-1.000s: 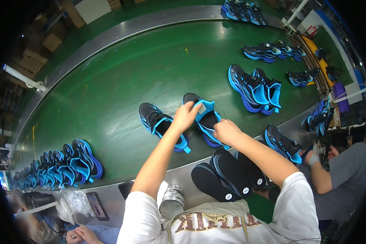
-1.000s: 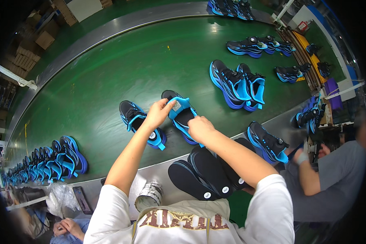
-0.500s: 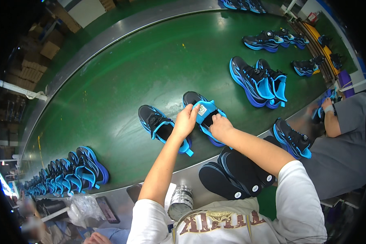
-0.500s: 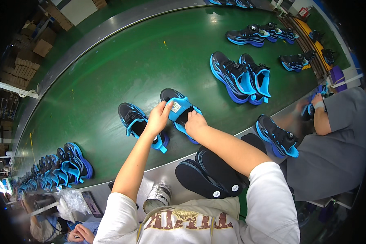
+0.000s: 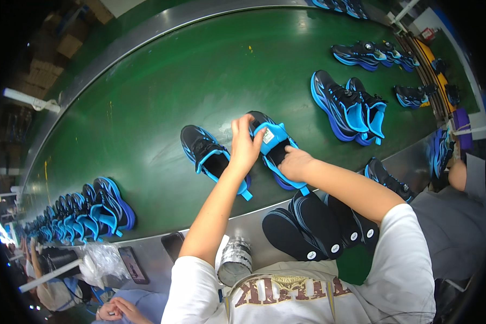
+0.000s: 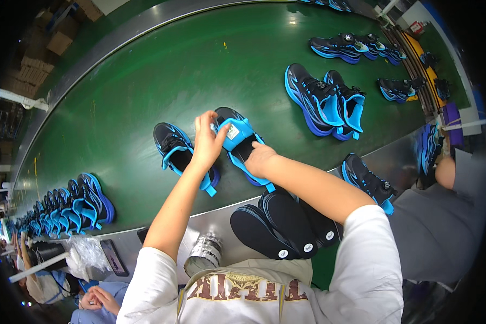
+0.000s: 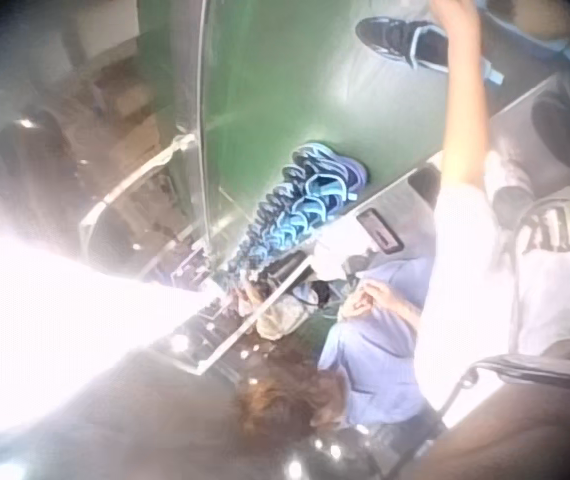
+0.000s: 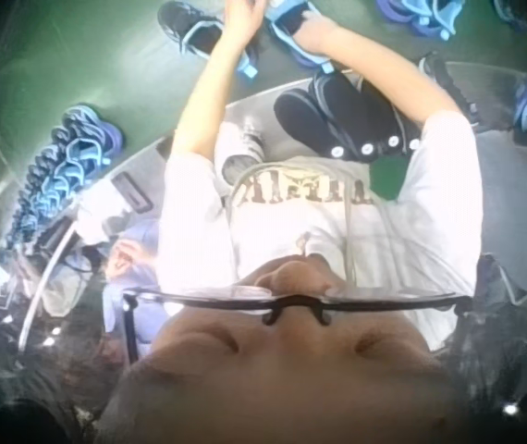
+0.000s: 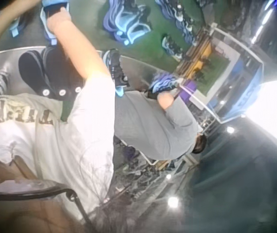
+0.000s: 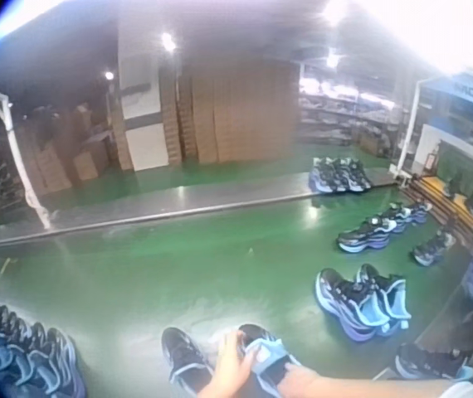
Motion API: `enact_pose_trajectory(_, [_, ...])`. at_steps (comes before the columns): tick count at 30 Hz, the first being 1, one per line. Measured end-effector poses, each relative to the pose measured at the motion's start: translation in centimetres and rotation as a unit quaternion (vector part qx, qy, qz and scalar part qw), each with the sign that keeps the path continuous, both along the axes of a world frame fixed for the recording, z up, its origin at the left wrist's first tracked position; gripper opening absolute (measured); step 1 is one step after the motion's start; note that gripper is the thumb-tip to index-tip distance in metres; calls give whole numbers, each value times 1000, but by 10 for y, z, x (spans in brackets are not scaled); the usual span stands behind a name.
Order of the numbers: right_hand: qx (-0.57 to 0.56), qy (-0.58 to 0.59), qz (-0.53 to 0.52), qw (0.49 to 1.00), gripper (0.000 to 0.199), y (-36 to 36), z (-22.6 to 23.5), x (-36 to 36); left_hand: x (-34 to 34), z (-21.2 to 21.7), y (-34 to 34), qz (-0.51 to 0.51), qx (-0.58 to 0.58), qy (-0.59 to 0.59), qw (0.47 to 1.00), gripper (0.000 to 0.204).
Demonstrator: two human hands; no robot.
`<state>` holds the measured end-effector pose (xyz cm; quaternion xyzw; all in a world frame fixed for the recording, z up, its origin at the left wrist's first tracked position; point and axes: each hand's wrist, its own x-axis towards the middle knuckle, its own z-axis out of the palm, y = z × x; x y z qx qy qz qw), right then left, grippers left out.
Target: The person inserts insoles into shoes on a conveyor belt, walks to a storage rack to retrieve a batch of insoles, and returns to the conveyor belt to insert insoles into more shoes.
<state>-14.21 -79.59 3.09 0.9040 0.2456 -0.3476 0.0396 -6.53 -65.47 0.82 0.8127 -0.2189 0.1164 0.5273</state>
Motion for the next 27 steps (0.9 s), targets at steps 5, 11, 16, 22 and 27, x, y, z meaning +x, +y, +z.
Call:
enact_pose_trajectory(5, [-36, 128, -84, 988, 58, 11, 27, -15, 2, 12, -8, -128, 175, 29, 976, 27])
enact_pose_trajectory(11, [208, -280, -184, 919, 30, 9, 15, -72, 0, 23, -7, -164, 373, -44, 912, 45])
enact_pose_trajectory(16, [332, -350, -310, 819, 17, 11, -1, -127, -34, 30, 2, -165, 345, -111, 917, 31])
enact_pose_trajectory(22, [354, -369, -300, 805, 22, 19, -1, -128, -34, 39, 23, -120, 405, -234, 876, 15])
enact_pose_trajectory(27, [481, -272, -371, 747, 24, 35, 12, -97, 16, 38, 33, -67, 512, -303, 801, 14])
